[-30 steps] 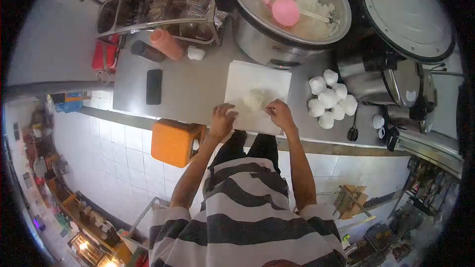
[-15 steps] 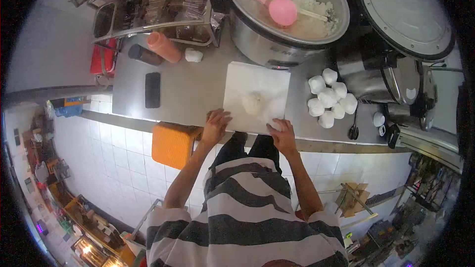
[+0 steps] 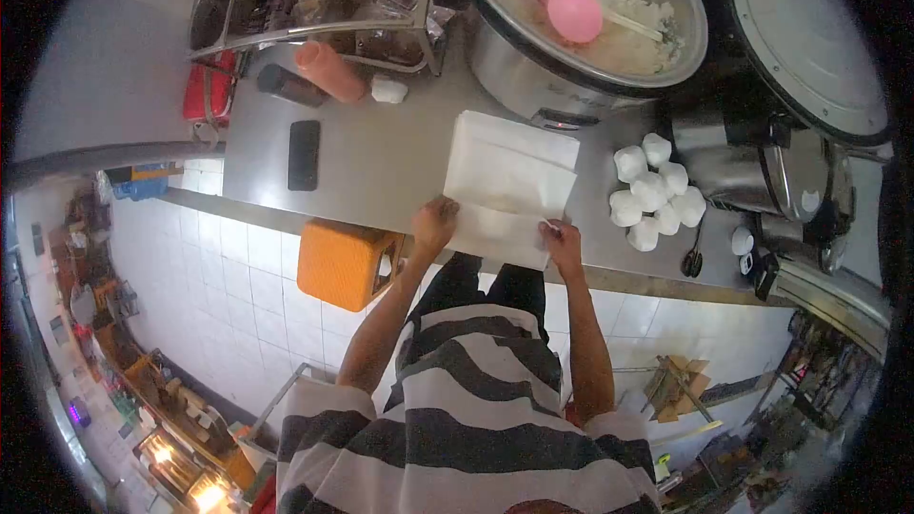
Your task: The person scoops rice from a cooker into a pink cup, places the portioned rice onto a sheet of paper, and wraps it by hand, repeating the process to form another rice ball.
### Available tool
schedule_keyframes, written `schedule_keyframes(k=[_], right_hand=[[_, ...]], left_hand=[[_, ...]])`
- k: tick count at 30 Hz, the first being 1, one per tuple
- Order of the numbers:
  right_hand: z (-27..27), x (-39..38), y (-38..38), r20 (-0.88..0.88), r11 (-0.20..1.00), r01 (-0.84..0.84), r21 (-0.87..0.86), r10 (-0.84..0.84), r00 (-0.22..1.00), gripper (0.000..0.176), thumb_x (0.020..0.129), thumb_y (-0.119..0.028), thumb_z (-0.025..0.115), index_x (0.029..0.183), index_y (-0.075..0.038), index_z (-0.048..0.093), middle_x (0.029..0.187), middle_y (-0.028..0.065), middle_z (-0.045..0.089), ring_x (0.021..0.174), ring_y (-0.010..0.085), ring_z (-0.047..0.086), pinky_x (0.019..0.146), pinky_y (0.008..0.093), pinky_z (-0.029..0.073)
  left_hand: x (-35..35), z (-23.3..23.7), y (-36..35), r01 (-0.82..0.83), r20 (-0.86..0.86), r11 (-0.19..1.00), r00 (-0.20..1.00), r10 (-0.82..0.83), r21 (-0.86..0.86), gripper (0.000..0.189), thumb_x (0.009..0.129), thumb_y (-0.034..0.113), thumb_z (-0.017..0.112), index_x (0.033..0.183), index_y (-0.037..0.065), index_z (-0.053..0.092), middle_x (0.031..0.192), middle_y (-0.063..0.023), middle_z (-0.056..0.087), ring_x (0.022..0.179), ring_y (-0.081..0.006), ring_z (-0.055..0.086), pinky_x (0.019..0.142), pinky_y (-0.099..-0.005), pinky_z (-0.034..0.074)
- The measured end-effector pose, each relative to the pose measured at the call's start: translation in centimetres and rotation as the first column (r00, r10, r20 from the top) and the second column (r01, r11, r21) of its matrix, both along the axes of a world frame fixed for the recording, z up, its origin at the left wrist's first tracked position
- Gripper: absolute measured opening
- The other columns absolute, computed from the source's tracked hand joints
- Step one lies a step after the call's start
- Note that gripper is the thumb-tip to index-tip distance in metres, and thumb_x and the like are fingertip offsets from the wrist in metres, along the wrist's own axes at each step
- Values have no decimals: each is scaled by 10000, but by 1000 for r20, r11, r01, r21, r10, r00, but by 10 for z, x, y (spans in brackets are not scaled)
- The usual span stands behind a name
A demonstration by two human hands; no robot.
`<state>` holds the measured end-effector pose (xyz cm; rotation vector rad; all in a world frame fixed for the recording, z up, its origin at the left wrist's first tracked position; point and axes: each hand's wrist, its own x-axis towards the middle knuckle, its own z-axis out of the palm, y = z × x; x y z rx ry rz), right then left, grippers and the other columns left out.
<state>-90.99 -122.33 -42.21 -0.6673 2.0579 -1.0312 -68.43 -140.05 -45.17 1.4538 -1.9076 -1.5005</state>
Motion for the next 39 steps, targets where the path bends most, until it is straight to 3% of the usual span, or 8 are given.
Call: schedule_keyframes(k=[5, 7, 12, 20, 23, 29, 37, 39], right_hand=[[-7, -3, -2, -128, 990, -35, 140, 53, 990, 285, 823, -267, 724, 924, 0, 715, 682, 123, 673, 585, 177, 622, 595, 332, 509], [11, -8, -1, -59, 970, -88, 226, 104, 993, 275, 790, -263, 730, 905, -13, 724, 695, 133, 677, 580, 225, 633, 598, 348, 515], [-11, -36, 5, -343, 940, -244, 239, 317, 884, 200, 763, -199, 716, 876, -35, 725, 725, 131, 685, 640, 273, 657, 637, 363, 523], [8, -50, -126, -613, 955, -295, -29, 216, 760, 153, 726, -138, 715, 848, -67, 657, 934, 135, 667, 906, 314, 639, 809, 416, 497], [15, -53, -147, -495, 843, -397, 363, 536, 684, 250, 694, -180, 789, 879, -66, 665, 1027, 118, 649, 1003, 275, 614, 843, 391, 485], [21, -68, -150, -102, 822, -566, -67, 559, 823, 202, 704, -137, 773, 855, -45, 676, 803, 104, 673, 730, 275, 642, 670, 355, 504], [60, 24, -67, -500, 642, -766, -27, 655, 566, 104, 708, -43, 654, 812, -45, 663, 814, 106, 611, 818, 295, 609, 712, 396, 511], [62, 47, -48, -512, 725, -686, -52, 571, 642, 124, 691, -17, 633, 807, -53, 659, 817, 99, 598, 806, 291, 600, 709, 402, 514]], left_hand=[[-6, 9, 8, 43, 264, 997, 964, -23, -69, 151, 846, 174, 644, 953, 68, 646, 916, -108, 672, 832, -346, 631, 768, -445, 505], [-11, 41, 26, 139, 302, 791, 952, 60, -595, 206, 845, 154, 610, 1045, 103, 624, 1141, -141, 639, 1035, -313, 612, 921, -534, 422], [-2, 58, 78, 813, 481, 418, 578, -659, -405, 610, 893, 274, 532, 1448, 88, 361, 1542, -71, 283, 1441, -222, 231, 1154, -549, 141], [-12, 50, 81, 836, 522, 414, 548, -654, -359, 684, 891, 315, 556, 1482, 92, 295, 1576, -70, 201, 1464, -265, 149, 1150, -597, 90], [-12, 44, 79, 841, 540, 393, 540, -646, -372, 691, 865, 308, 585, 1469, 95, 327, 1571, -59, 218, 1461, -263, 162, 1147, -597, 124], [-11, 48, 77, 849, 550, 391, 528, -647, -355, 717, 848, 294, 594, 1480, 110, 309, 1583, -51, 186, 1467, -270, 134, 1141, -616, 114], [-7, 28, 78, 850, 544, 387, 527, -653, -359, 645, 848, 312, 599, 1422, 98, 396, 1489, -104, 372, 1406, -307, 297, 1125, -647, 121], [-9, 26, 79, 913, 505, 406, 333, -796, 39, 529, 858, 304, 587, 1327, 84, 480, 1359, -103, 509, 1304, -309, 434, 1083, -647, 217]])
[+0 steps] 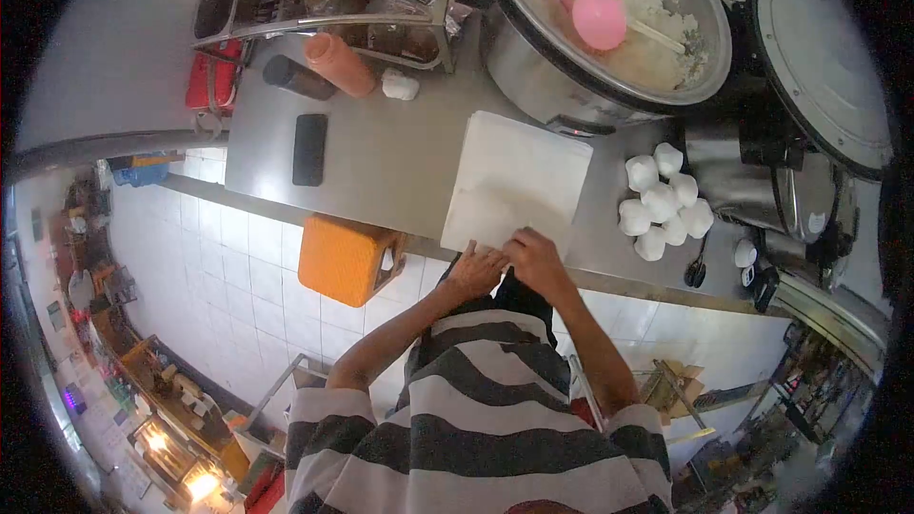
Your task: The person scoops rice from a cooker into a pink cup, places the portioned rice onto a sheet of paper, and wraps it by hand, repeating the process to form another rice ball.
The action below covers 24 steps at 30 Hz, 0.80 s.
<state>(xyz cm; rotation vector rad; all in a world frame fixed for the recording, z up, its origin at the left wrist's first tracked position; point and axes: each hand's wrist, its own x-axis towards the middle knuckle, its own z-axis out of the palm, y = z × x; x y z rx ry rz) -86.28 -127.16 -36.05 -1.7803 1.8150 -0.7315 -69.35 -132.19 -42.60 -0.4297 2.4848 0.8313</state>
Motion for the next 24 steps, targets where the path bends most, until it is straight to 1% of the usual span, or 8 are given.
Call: schedule_keyframes(k=[3, 7, 9, 10, 13, 16, 20, 24], right_hand=[[-23, 15, 22, -12, 998, 49, -47, -49, 999, 190, 672, -13, 617, 854, -55, 648, 853, 88, 583, 862, 291, 587, 758, 379, 526], [-37, 15, 31, -28, 996, 92, -5, -92, 995, 177, 677, -20, 614, 852, -40, 635, 880, 95, 586, 886, 294, 590, 768, 390, 529], [-44, 18, 33, -38, 995, 103, 2, -102, 994, 170, 684, -32, 617, 853, -42, 638, 918, 96, 597, 908, 298, 589, 782, 393, 526], [-47, 20, 34, -42, 993, 116, 2, -116, 992, 170, 684, -32, 617, 853, -42, 638, 918, 96, 597, 908, 298, 589, 782, 393, 526], [-52, 23, 36, -44, 980, 189, -69, -192, 980, 189, 681, -50, 619, 867, -60, 647, 943, 98, 607, 921, 301, 587, 795, 407, 522], [-36, 22, 33, 0, 976, 212, -42, -212, 977, 184, 704, -73, 659, 887, -67, 648, 956, 97, 605, 922, 308, 584, 815, 410, 514], [-18, 1, 36, 93, 624, 772, -125, -767, 635, 240, 753, -187, 757, 875, -44, 608, 917, 109, 602, 883, 305, 585, 782, 392, 485], [-61, -29, 52, 199, 427, 820, 381, -904, 378, 314, 796, -187, 746, 977, -47, 531, 787, 108, 635, 684, 219, 617, 635, 329, 502]], left_hand=[[16, -18, 9, -26, -165, 994, 986, 8, -105, 423, 849, 231, 569, 1258, 130, 527, 1184, -62, 606, 1086, -280, 580, 976, -594, 379], [23, -10, 5, -61, -162, 997, 985, 53, -43, 452, 858, 299, 585, 1253, 87, 528, 1259, -93, 570, 1162, -299, 538, 1021, -631, 312], [32, 11, -3, -128, -591, 986, 805, 43, -103, 389, 818, 205, 636, 1184, 85, 577, 1210, -113, 590, 1106, -310, 560, 976, -580, 384], [30, 14, -5, -115, -594, 988, 804, 32, -102, 389, 818, 205, 636, 1184, 85, 577, 1210, -113, 590, 1106, -310, 560, 976, -580, 384], [17, 26, -10, -131, -688, 974, 690, 225, 187, 331, 774, 77, 659, 1101, 67, 605, 1135, -156, 599, 1058, -346, 562, 905, -500, 452], [-22, 33, -21, -479, -598, 818, 568, 565, 317, 313, 751, 5, 657, 1056, 42, 594, 1040, -186, 591, 992, -381, 557, 822, -450, 476], [-33, 9, -23, -608, -619, 755, 500, 606, 247, 247, 761, -30, 622, 998, 13, 568, 960, -185, 570, 939, -393, 540, 804, -473, 456], [-30, 16, -20, -573, -614, 779, 527, 588, 254, 244, 768, -54, 595, 996, 16, 546, 963, -181, 553, 942, -388, 522, 811, -474, 446]])
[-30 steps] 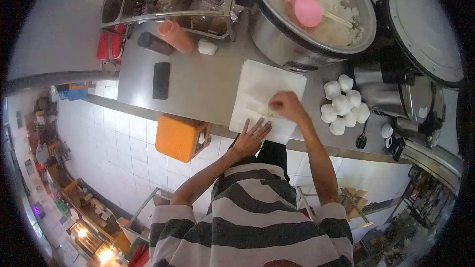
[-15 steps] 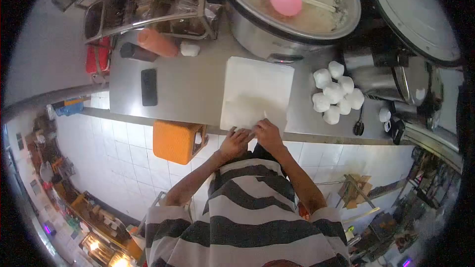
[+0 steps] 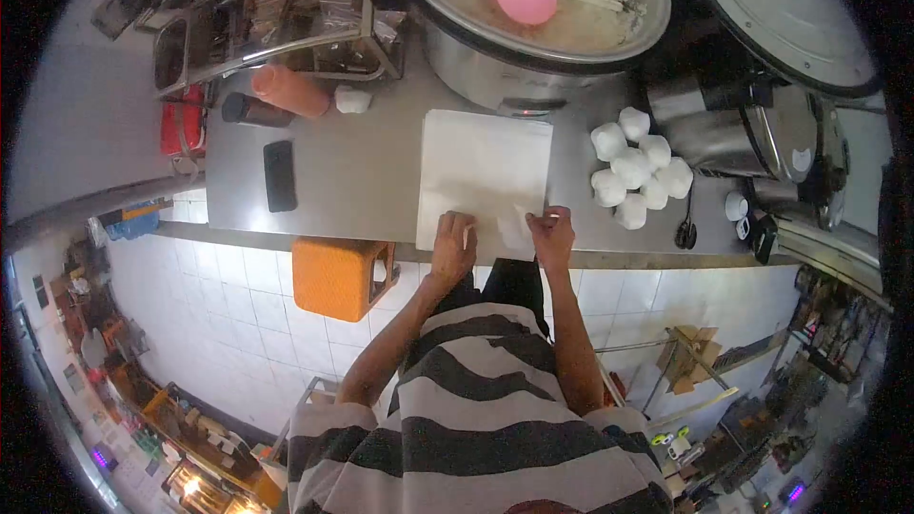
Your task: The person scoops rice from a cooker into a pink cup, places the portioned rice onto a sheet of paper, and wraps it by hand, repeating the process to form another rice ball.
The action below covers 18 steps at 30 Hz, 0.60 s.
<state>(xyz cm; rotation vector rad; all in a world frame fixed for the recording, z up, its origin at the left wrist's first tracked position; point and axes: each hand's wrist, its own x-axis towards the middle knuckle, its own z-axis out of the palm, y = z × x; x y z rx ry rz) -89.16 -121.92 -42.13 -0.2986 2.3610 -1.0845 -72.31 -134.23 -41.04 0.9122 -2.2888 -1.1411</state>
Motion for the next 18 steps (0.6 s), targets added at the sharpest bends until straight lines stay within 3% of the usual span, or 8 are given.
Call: schedule_keyframes(k=[4, 6, 7, 8, 12, 13, 18], right_hand=[[-1, -11, 7, 81, 981, 65, -182, -51, 995, 274, 795, -114, 734, 970, -43, 535, 756, 81, 643, 673, 169, 617, 604, 303, 497], [-25, -17, 12, -152, 965, 39, -259, -81, 985, 235, 801, -57, 707, 969, -43, 543, 764, 79, 636, 682, 144, 609, 606, 292, 491], [11, -14, -2, -263, 976, 90, -196, -141, 954, 221, 800, -54, 697, 963, -42, 549, 749, 84, 618, 660, 161, 604, 620, 291, 491], [24, -7, -8, -262, 976, 88, -199, -139, 955, 221, 800, -54, 697, 963, -42, 549, 749, 84, 618, 660, 161, 604, 620, 291, 491], [47, 42, -16, -296, 891, -385, -242, 310, 904, 237, 754, 19, 634, 956, -35, 523, 813, 138, 548, 714, 295, 593, 657, 380, 489], [41, 49, -21, -303, 895, -410, -175, 347, 888, 239, 740, 47, 598, 952, -25, 512, 851, 160, 536, 772, 338, 582, 673, 430, 476], [-6, 41, -39, -485, 921, -352, -165, 235, 842, 219, 745, 76, 590, 928, -21, 516, 833, 167, 569, 721, 357, 591, 623, 404, 482]], left_hand=[[-2, 3, -3, 25, -8, 999, 1000, -26, -47, 277, 758, -77, 579, 1010, 25, 526, 986, -178, 539, 944, -381, 513, 815, -470, 438], [0, -3, -2, 15, -2, 1000, 1000, -15, -25, 278, 757, -74, 582, 1011, 23, 525, 992, -178, 540, 949, -383, 512, 816, -472, 438], [0, -6, -2, 5, 1, 1000, 1000, -5, -3, 280, 756, -71, 585, 1013, 21, 523, 999, -178, 542, 953, -385, 511, 816, -473, 438], [-1, -6, -3, 2, 2, 1000, 1000, -2, -6, 280, 756, -71, 585, 1013, 21, 523, 999, -178, 542, 953, -385, 511, 816, -473, 438], [-1, -4, 2, -31, 24, 1000, 999, 31, 0, 280, 781, -38, 595, 1048, 11, 524, 1009, -192, 543, 972, -390, 509, 834, -468, 438], [-3, -5, 4, -82, 47, 997, 996, 82, 2, 280, 787, -22, 603, 1056, 7, 530, 994, -194, 547, 977, -383, 510, 840, -465, 439], [-6, -14, 6, -151, 8, 988, 989, 151, 28, 317, 787, -44, 583, 1090, 4, 509, 1025, -201, 548, 997, -384, 506, 816, -463, 456]])
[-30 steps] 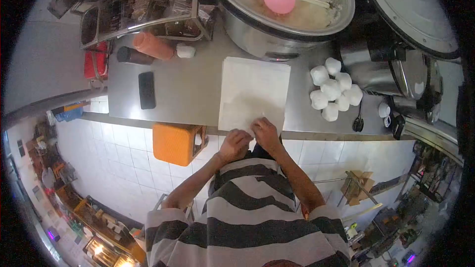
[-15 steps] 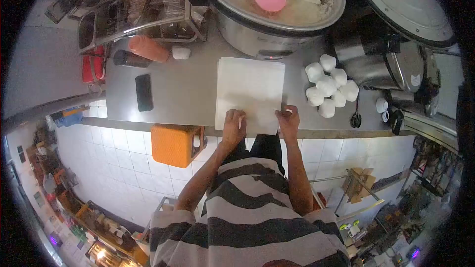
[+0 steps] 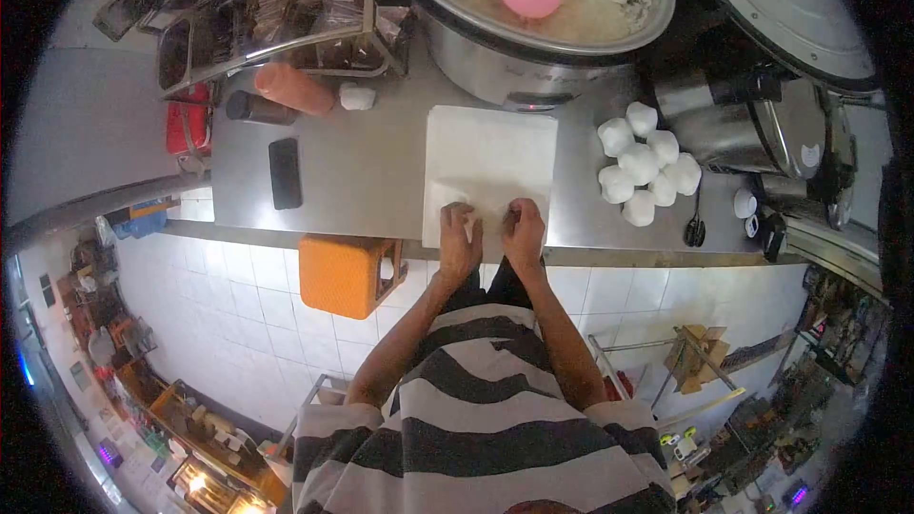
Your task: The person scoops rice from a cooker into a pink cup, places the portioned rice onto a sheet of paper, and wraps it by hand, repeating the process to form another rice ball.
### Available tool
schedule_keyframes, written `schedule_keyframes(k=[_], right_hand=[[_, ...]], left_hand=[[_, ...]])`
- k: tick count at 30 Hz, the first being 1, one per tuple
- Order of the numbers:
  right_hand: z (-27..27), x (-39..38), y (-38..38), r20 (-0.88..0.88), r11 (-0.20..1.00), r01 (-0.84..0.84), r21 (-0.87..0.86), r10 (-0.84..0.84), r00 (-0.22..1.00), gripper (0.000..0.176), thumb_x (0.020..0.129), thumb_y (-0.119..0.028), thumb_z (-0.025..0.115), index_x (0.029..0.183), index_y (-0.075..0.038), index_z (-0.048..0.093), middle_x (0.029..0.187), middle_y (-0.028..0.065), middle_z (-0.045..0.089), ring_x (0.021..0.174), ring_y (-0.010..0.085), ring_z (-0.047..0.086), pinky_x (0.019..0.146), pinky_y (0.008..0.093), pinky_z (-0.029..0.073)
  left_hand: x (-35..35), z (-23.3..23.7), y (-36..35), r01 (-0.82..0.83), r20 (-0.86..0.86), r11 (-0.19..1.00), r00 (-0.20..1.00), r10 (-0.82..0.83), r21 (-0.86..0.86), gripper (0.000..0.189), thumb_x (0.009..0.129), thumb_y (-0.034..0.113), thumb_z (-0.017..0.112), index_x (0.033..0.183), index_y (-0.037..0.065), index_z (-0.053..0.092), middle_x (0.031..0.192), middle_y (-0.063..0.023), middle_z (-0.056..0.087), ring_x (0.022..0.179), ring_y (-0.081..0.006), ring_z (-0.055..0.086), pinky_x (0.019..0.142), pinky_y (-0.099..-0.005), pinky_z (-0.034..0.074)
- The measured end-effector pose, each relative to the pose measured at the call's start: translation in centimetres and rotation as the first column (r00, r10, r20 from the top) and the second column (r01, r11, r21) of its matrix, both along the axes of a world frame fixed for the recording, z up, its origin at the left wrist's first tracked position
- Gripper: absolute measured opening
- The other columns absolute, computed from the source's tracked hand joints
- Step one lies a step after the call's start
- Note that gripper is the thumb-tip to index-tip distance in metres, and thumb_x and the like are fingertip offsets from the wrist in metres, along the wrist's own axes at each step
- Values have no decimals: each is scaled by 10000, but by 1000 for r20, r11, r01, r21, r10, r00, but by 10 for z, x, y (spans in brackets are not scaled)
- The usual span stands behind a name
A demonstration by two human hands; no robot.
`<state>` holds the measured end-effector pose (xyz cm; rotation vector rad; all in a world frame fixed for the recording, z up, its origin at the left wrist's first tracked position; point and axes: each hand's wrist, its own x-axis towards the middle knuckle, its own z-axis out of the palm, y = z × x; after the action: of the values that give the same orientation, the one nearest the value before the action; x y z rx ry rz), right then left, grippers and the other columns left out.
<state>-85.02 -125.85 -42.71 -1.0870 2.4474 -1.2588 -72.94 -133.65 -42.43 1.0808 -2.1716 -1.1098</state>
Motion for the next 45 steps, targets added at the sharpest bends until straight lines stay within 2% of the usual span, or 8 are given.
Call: schedule_keyframes(k=[6, 8, 10, 18, 24, 30, 38, 45], right_hand=[[-7, -14, -3, 122, 997, -35, 73, 26, 992, 313, 713, 38, 657, 992, -39, 539, 884, 150, 580, 825, 347, 590, 706, 421, 489], [27, -25, -13, -99, 961, -6, 278, 35, 994, 343, 683, 25, 672, 995, -59, 555, 940, 144, 600, 927, 344, 585, 785, 454, 494], [36, -37, -21, -182, 948, -43, 317, 105, 978, 338, 670, 8, 689, 982, -70, 586, 948, 125, 594, 963, 335, 570, 806, 442, 497], [-25, -39, 19, -144, 889, -336, 311, 394, 908, 361, 656, -3, 654, 1011, -65, 632, 1009, 118, 576, 986, 325, 550, 802, 419, 521], [20, -37, 31, -140, 859, -460, 226, 496, 857, 512, 692, 10, 612, 1203, -20, 582, 1162, 153, 542, 1102, 341, 515, 941, 430, 463], [7, -49, 30, -75, 836, -495, 235, 524, 849, 412, 743, 22, 590, 1151, -29, 626, 1139, 130, 583, 1082, 328, 537, 961, 435, 437], [-7, -75, -3, 204, 870, -451, 201, 413, 887, 174, 697, -10, 646, 846, -65, 716, 870, 112, 663, 843, 296, 633, 750, 399, 515], [-13, -71, -28, 159, 872, -377, 313, 343, 926, 112, 682, -47, 670, 789, -70, 692, 801, 134, 662, 780, 326, 642, 709, 416, 519]], left_hand=[[6, -32, -17, -24, -15, 982, 1000, 27, 187, 318, 833, 4, 594, 1134, 10, 491, 1115, -213, 529, 1049, -419, 490, 883, -469, 427], [3, -21, -31, -32, 1, 943, 999, 33, 332, 346, 827, 6, 602, 1155, 22, 494, 1118, -203, 538, 1064, -408, 493, 895, -466, 423], [-5, 7, -50, 91, 275, 971, 961, -27, -222, 437, 806, 41, 634, 1217, 76, 493, 1055, -168, 581, 1074, -353, 515, 924, -478, 406], [19, -34, -78, 407, 347, 878, 885, -311, -252, 187, 693, 115, 694, 873, 167, 690, 951, 2, 625, 1037, -232, 543, 910, -444, 400], [34, -39, -79, 526, 345, 748, 845, -409, -403, 383, 695, 153, 691, 1076, 172, 646, 1048, -40, 595, 1075, -276, 535, 961, -497, 357], [40, -1, -86, 673, 411, 717, 715, -566, -182, 552, 750, 185, 662, 1291, 156, 554, 1222, -92, 544, 1185, -302, 465, 1028, -519, 309], [18, -35, -84, 407, 193, 899, 906, -376, -160, 136, 700, 73, 694, 806, 155, 716, 972, 9, 626, 1001, -250, 541, 889, -445, 386], [-8, -25, -91, 322, 227, 938, 930, -288, -128, 102, 677, 64, 695, 727, 152, 689, 846, -9, 607, 918, -257, 551, 820, -420, 400]])
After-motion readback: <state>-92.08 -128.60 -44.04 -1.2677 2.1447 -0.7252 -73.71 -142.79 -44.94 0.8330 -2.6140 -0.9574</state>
